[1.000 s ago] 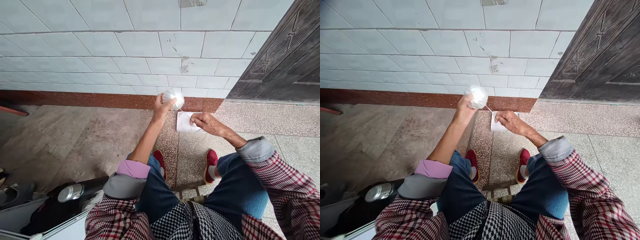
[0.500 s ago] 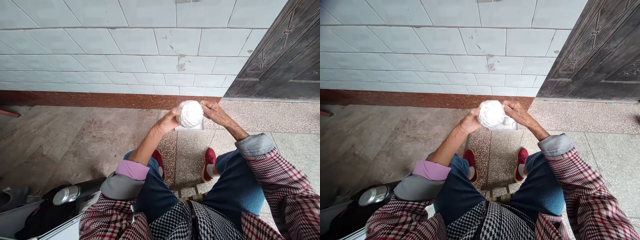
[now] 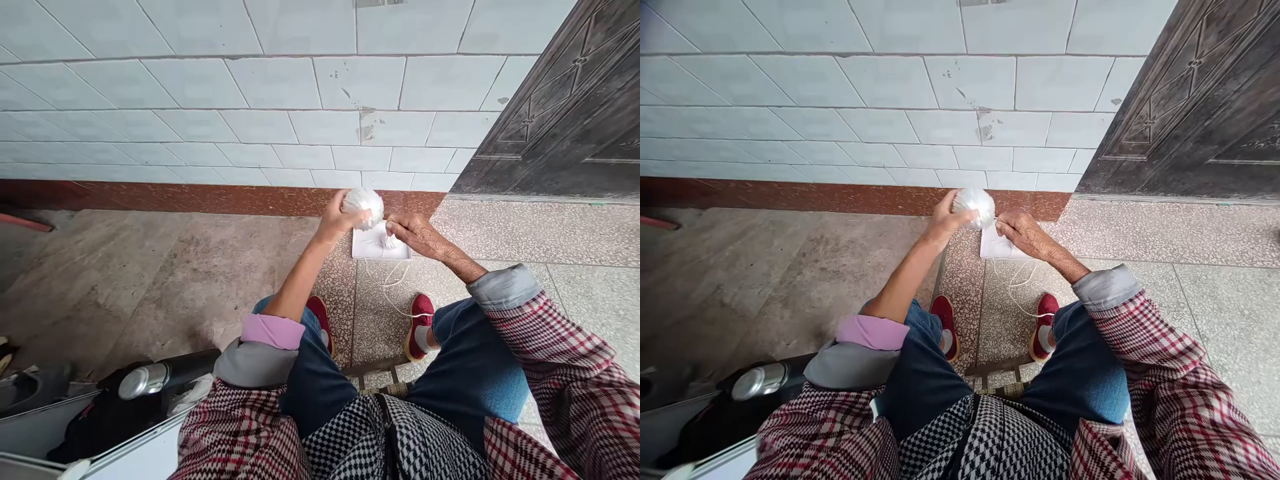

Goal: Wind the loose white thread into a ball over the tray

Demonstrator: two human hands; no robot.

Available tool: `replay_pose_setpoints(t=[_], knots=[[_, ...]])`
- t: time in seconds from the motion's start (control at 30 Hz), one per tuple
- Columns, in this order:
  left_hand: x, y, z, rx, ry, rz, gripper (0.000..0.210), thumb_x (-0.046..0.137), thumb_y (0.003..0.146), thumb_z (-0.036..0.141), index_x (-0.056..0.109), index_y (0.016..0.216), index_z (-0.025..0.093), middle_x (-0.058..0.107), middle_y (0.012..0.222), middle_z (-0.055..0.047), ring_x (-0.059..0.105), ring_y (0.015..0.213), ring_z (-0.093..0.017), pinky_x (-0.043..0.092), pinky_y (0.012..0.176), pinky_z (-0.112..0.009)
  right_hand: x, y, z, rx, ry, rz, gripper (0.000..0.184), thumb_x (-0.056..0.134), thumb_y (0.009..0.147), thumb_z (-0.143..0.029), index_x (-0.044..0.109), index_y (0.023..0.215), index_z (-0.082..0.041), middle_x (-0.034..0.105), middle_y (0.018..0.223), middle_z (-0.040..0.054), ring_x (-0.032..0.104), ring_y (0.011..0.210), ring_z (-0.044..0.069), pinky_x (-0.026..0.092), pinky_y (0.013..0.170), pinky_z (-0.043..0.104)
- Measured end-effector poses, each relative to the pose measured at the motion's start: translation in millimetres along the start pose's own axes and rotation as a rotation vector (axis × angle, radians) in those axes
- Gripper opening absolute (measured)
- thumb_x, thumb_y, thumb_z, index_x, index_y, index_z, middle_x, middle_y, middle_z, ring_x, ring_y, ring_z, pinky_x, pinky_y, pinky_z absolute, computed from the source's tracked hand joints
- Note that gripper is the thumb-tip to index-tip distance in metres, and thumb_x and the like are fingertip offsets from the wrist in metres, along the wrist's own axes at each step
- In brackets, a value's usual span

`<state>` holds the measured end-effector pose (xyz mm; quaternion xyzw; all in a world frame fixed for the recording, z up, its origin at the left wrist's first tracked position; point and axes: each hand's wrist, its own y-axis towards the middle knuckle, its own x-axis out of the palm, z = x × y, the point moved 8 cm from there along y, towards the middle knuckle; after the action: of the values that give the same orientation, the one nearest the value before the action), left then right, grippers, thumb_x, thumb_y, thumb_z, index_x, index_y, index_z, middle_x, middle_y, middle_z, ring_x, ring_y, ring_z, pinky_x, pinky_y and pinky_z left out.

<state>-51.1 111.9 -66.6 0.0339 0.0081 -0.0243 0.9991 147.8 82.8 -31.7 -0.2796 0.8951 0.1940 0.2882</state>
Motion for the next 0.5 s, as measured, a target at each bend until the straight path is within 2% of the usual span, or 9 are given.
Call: replay_pose_setpoints(t=[0.07, 0.13, 0.23, 0.33, 0.43, 0.5], knots=[[-5.8, 3, -7, 0.020, 0.224, 0.078, 0.078, 0.097, 0.059, 0.041, 0.069, 0.130, 0.022, 0.076, 0.134, -0.013, 0.069, 0.127, -0.037, 0.057, 0.115, -0.055, -8, 1, 12, 0.030, 0.007, 0.047, 0.051, 0.050, 0.115, -0.060, 0.065, 0.085, -0.021, 0.053, 0.068, -0.0018, 0.050, 0.068, 0.016, 0.041, 0.072, 0.032], [-8.7, 8, -19, -0.023, 0.355, 0.083, 0.079, 0.097, 0.059, 0.035, 0.069, 0.131, 0.021, 0.076, 0.135, -0.013, 0.069, 0.127, -0.037, 0.055, 0.116, -0.055, -16, 4, 37, 0.119, -0.005, 0.098, 0.045, 0.053, 0.113, -0.052, 0.068, 0.086, -0.020, 0.056, 0.067, -0.0017, 0.051, 0.065, 0.015, 0.041, 0.069, 0.031], [-15.1, 19, -50, -0.173, 0.407, 0.045, 0.076, 0.097, 0.062, 0.033, 0.069, 0.132, 0.018, 0.075, 0.138, -0.016, 0.069, 0.129, -0.037, 0.055, 0.115, -0.052, -12, 8, 97, 0.404, -0.100, 0.034, 0.031, 0.054, 0.111, -0.033, 0.074, 0.095, -0.016, 0.069, 0.077, 0.0016, 0.059, 0.063, 0.013, 0.046, 0.068, 0.029], [-27.4, 22, -94, -0.361, 0.338, 0.098, 0.069, 0.098, 0.066, 0.035, 0.071, 0.128, 0.019, 0.075, 0.138, -0.016, 0.069, 0.131, -0.037, 0.055, 0.114, -0.048, 3, 4, 163, 0.667, -0.220, -0.128, 0.024, 0.056, 0.107, -0.018, 0.078, 0.114, -0.014, 0.081, 0.098, 0.0077, 0.073, 0.073, 0.015, 0.054, 0.075, 0.029], [-34.1, 9, -153, -0.580, 0.122, 0.210, 0.063, 0.101, 0.063, 0.034, 0.073, 0.118, 0.022, 0.078, 0.127, -0.011, 0.071, 0.129, -0.035, 0.058, 0.109, -0.042, 19, -1, 219, 0.767, -0.311, -0.159, 0.029, 0.065, 0.100, -0.013, 0.080, 0.125, -0.013, 0.085, 0.115, 0.0149, 0.080, 0.098, 0.024, 0.058, 0.094, 0.034], [-30.9, -6, -193, -0.701, -0.004, 0.248, 0.063, 0.101, 0.063, 0.036, 0.072, 0.117, 0.023, 0.079, 0.115, -0.009, 0.076, 0.116, -0.032, 0.062, 0.100, -0.042, 34, -7, 253, 0.822, -0.359, -0.165, 0.037, 0.070, 0.097, -0.014, 0.078, 0.134, -0.014, 0.084, 0.125, 0.0176, 0.079, 0.116, 0.030, 0.057, 0.105, 0.038]])
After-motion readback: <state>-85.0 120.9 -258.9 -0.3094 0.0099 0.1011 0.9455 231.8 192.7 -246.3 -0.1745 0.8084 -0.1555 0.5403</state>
